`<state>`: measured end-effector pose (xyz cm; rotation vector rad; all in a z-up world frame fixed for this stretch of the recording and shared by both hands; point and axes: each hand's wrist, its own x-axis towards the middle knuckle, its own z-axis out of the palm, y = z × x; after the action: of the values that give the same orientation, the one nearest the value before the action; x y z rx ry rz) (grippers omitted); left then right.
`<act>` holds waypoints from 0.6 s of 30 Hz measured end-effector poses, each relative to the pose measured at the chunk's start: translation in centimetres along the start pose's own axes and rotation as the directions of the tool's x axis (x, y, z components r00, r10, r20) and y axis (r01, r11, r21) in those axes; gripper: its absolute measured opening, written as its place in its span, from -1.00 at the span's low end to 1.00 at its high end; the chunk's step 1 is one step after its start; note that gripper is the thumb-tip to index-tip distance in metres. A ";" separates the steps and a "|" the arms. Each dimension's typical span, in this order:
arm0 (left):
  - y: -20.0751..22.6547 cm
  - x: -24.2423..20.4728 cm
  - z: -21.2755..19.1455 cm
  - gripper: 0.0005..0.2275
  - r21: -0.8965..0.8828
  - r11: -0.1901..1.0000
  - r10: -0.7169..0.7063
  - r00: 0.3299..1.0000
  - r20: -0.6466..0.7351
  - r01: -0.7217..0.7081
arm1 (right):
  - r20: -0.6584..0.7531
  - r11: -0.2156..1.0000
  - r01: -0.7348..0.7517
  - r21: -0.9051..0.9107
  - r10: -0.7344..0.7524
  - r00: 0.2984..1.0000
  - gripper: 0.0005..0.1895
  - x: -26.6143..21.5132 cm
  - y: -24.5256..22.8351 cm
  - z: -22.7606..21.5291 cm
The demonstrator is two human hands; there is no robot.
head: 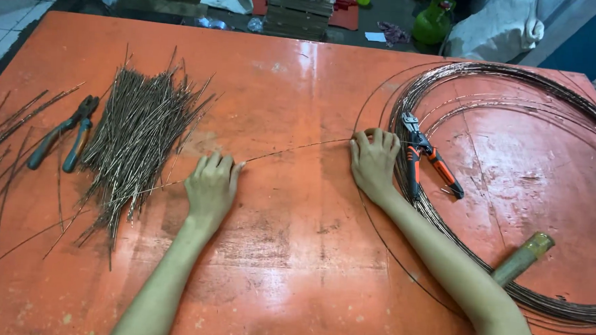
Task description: The person straightens a length of thin metal wire by hand on a red worktable, repeatedly bending and aligning it. They then use wire cutters to trim the wire and place the cut piece with other straightened wires.
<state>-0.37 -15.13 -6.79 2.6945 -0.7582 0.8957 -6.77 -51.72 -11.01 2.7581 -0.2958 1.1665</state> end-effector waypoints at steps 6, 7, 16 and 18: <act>0.1 -0.2 0.4 -0.73 0.003 1.000 -0.005 0.999 0.036 0.005 | -0.007 0.999 0.011 0.033 -0.011 1.000 -0.76 0.2 -0.3 -0.7; 0.2 -0.2 0.3 -0.73 0.002 1.000 -0.010 0.999 0.038 0.010 | -0.003 0.999 0.016 0.033 -0.016 1.000 -0.76 0.0 0.2 -0.4; -0.2 -0.4 0.1 -0.77 -0.057 0.998 -0.008 0.999 0.048 0.011 | 0.115 0.998 0.012 0.054 -0.018 0.993 -0.82 -0.2 0.7 0.3; -0.3 -0.8 0.3 -0.76 -0.074 0.997 -0.022 0.998 0.056 0.026 | 0.101 0.999 0.013 0.051 -0.018 0.995 -0.80 -0.4 0.4 0.0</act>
<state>-0.62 -14.70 -7.47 2.6669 -0.7536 0.7740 -7.16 -52.07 -11.30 2.8633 -0.2587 1.0453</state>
